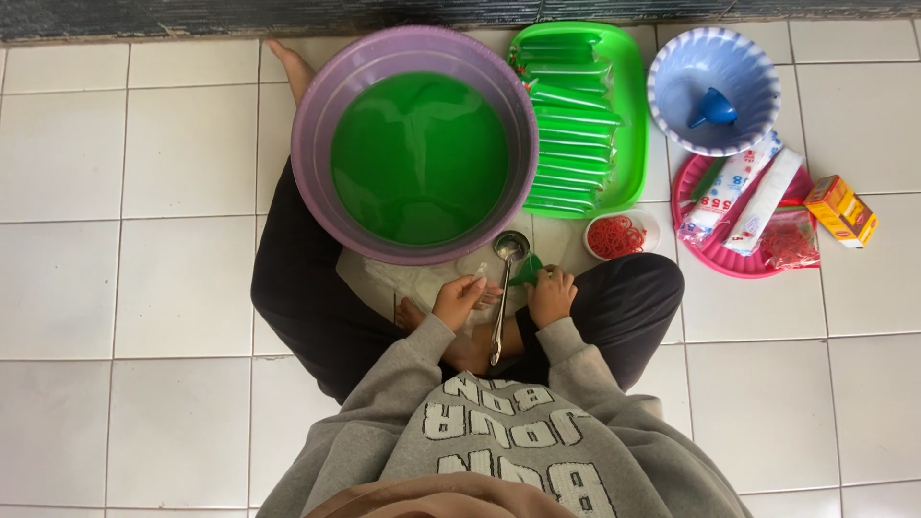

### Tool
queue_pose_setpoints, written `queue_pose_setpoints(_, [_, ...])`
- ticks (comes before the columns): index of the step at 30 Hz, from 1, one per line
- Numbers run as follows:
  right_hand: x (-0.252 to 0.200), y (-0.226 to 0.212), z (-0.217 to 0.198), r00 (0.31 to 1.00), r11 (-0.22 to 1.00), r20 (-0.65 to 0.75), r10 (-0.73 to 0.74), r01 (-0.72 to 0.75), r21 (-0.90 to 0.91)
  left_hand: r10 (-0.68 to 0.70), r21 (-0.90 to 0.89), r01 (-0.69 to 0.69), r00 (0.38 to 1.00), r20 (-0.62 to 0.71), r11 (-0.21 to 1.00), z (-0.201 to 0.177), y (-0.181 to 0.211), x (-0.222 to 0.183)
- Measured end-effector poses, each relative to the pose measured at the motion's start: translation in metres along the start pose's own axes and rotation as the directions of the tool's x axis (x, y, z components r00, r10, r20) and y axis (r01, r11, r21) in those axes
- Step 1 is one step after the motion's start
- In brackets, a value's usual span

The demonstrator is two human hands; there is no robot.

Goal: The person fills small plastic tubes with a green liquid from a large basin using a funnel and a ladle, then secures the tops of the tubes with small red rubber bands.

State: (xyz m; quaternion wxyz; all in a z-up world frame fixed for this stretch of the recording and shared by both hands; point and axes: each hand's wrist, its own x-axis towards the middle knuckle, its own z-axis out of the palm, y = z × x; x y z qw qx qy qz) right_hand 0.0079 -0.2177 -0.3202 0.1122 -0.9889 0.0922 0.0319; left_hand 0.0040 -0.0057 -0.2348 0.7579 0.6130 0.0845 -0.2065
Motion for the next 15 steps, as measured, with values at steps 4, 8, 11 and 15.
queue_pose_setpoints(4, [0.016,0.004,-0.058,0.995,0.989,0.102,0.014,-0.029,0.143,0.175,0.024,-0.175,0.983,-0.044,0.984,0.02,0.076,-0.016])
queue_pose_setpoints(8, [0.018,-0.005,-0.156,0.987,0.819,-0.107,-0.116,0.156,0.553,0.398,0.208,-0.378,0.915,-0.065,0.902,0.038,0.147,-0.038])
queue_pose_setpoints(11, [0.01,-0.029,-0.246,0.904,0.635,-0.366,-0.223,0.419,0.649,0.504,0.15,-0.494,0.863,-0.041,0.857,0.046,0.173,-0.05])
queue_pose_setpoints(15, [-0.013,-0.056,-0.324,0.762,0.474,-0.585,-0.277,0.638,0.606,0.607,0.27,-0.577,0.794,-0.033,0.771,0.056,0.19,-0.068])
